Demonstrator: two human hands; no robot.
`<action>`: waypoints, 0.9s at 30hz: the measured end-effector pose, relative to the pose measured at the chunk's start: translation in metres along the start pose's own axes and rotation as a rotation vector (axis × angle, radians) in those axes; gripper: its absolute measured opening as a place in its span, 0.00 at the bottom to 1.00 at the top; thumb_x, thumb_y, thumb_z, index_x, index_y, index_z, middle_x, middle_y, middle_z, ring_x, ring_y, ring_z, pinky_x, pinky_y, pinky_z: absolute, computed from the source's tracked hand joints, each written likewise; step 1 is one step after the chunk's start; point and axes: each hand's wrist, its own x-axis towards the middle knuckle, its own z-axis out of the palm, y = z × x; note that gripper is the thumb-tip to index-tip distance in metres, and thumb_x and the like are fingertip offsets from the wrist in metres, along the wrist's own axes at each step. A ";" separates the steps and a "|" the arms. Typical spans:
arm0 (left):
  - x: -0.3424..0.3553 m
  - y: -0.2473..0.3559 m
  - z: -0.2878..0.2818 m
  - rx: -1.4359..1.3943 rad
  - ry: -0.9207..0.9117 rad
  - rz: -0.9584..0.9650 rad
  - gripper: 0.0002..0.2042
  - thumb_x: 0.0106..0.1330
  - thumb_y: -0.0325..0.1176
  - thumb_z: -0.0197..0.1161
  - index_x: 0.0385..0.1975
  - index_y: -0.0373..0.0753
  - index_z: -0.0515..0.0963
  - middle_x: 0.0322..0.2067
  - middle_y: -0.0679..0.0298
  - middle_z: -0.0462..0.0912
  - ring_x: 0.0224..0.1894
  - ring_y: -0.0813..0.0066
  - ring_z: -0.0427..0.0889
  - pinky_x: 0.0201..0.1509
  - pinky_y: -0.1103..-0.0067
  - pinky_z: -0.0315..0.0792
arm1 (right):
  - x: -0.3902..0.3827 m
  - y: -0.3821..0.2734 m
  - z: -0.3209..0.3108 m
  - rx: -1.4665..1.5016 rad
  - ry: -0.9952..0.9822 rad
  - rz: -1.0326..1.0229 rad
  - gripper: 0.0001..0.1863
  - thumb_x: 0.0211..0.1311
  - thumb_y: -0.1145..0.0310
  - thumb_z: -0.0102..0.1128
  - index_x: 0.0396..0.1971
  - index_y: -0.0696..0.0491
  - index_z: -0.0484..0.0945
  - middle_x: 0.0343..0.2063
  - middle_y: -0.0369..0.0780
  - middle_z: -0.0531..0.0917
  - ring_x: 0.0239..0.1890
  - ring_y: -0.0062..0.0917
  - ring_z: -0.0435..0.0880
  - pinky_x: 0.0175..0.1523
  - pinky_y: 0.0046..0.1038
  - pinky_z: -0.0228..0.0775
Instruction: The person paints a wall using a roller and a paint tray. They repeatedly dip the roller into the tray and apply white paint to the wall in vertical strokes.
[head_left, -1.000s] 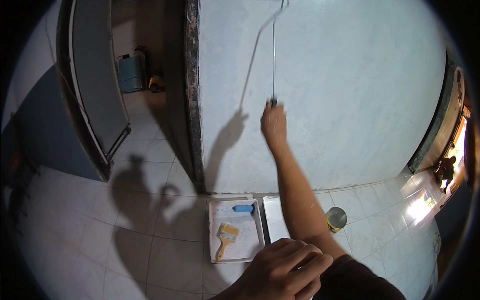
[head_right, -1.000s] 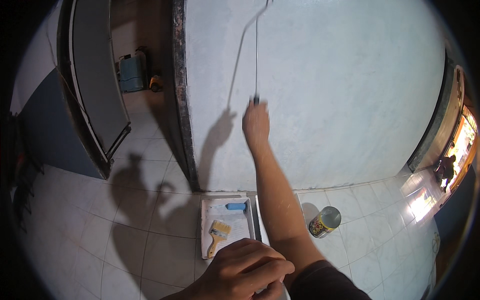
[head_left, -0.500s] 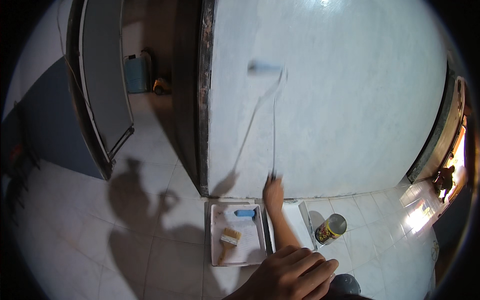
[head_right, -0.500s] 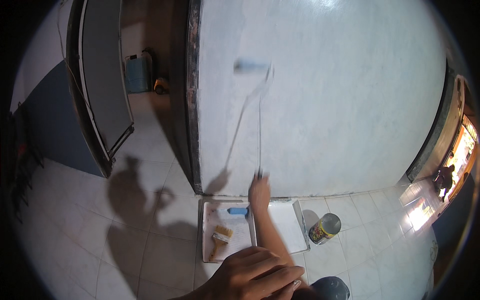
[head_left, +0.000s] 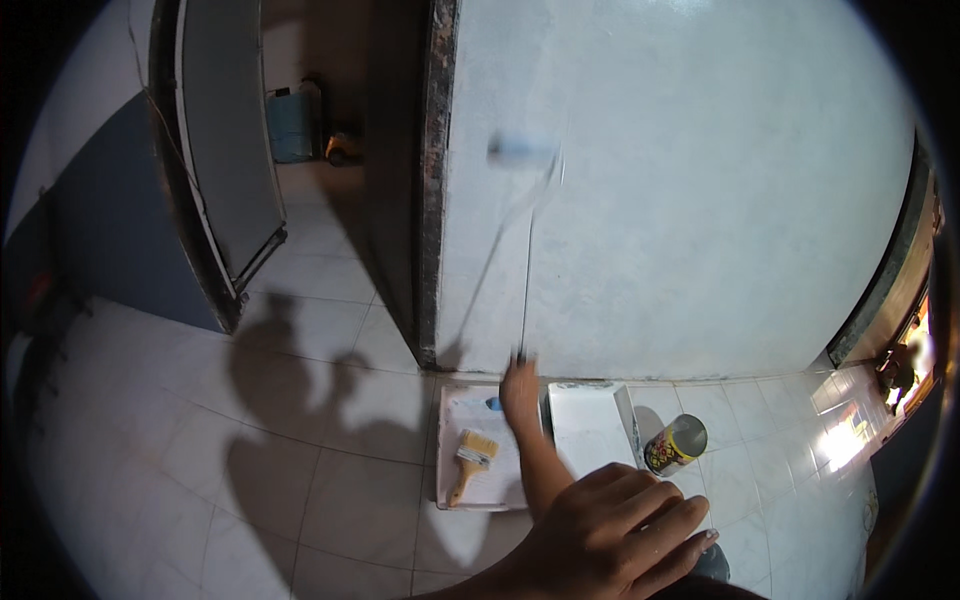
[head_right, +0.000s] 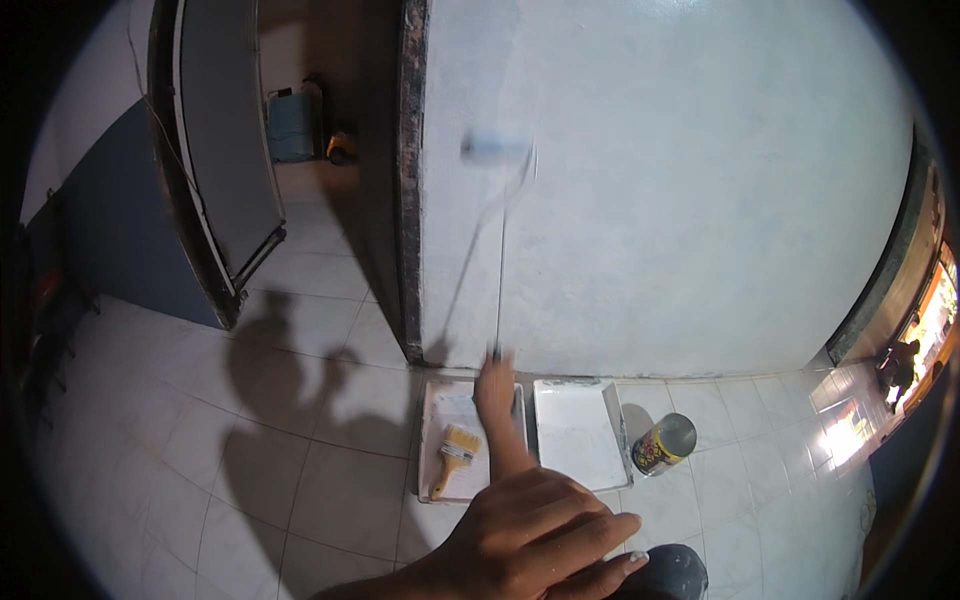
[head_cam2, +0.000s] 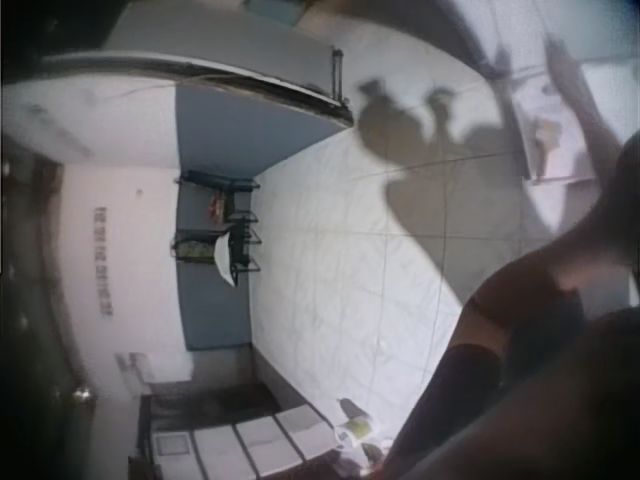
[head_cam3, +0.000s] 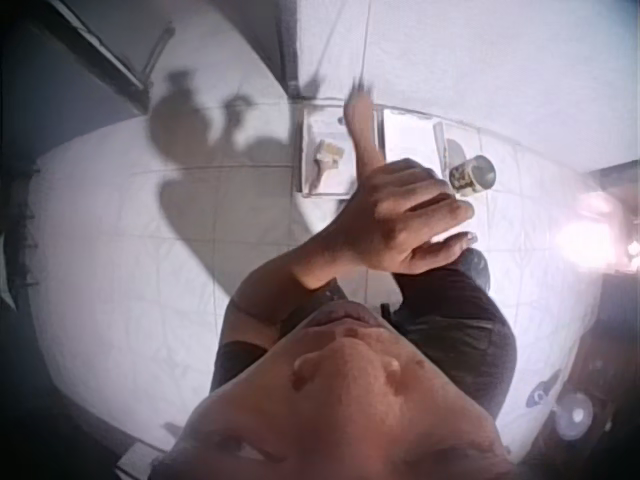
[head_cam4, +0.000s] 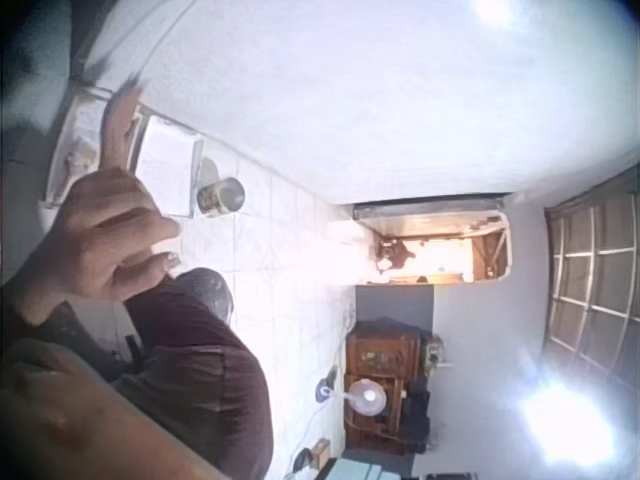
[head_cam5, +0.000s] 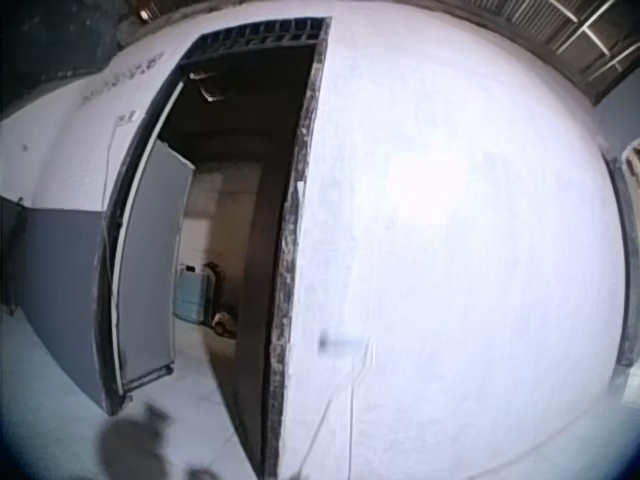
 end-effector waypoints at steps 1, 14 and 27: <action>-0.004 -0.002 -0.006 0.033 0.002 -0.006 0.10 0.56 0.35 0.72 0.32 0.38 0.80 0.26 0.63 0.79 0.28 0.67 0.82 0.33 0.73 0.75 | -0.039 -0.038 -0.025 0.125 -0.416 0.275 0.20 0.75 0.64 0.45 0.55 0.64 0.71 0.47 0.67 0.78 0.47 0.58 0.80 0.48 0.51 0.74; -0.006 -0.010 -0.019 0.034 -0.063 -0.070 0.13 0.61 0.39 0.70 0.37 0.37 0.81 0.27 0.61 0.81 0.31 0.65 0.83 0.38 0.72 0.76 | 0.310 -0.036 -0.163 0.216 0.084 0.449 0.24 0.76 0.53 0.44 0.42 0.65 0.67 0.30 0.61 0.83 0.36 0.58 0.84 0.39 0.53 0.77; -0.013 -0.028 -0.034 0.074 -0.042 -0.196 0.14 0.60 0.38 0.73 0.37 0.34 0.83 0.26 0.61 0.82 0.27 0.68 0.82 0.35 0.73 0.73 | -0.099 -0.087 -0.022 0.352 -0.280 0.793 0.17 0.69 0.64 0.53 0.40 0.66 0.79 0.31 0.59 0.83 0.33 0.55 0.82 0.38 0.48 0.74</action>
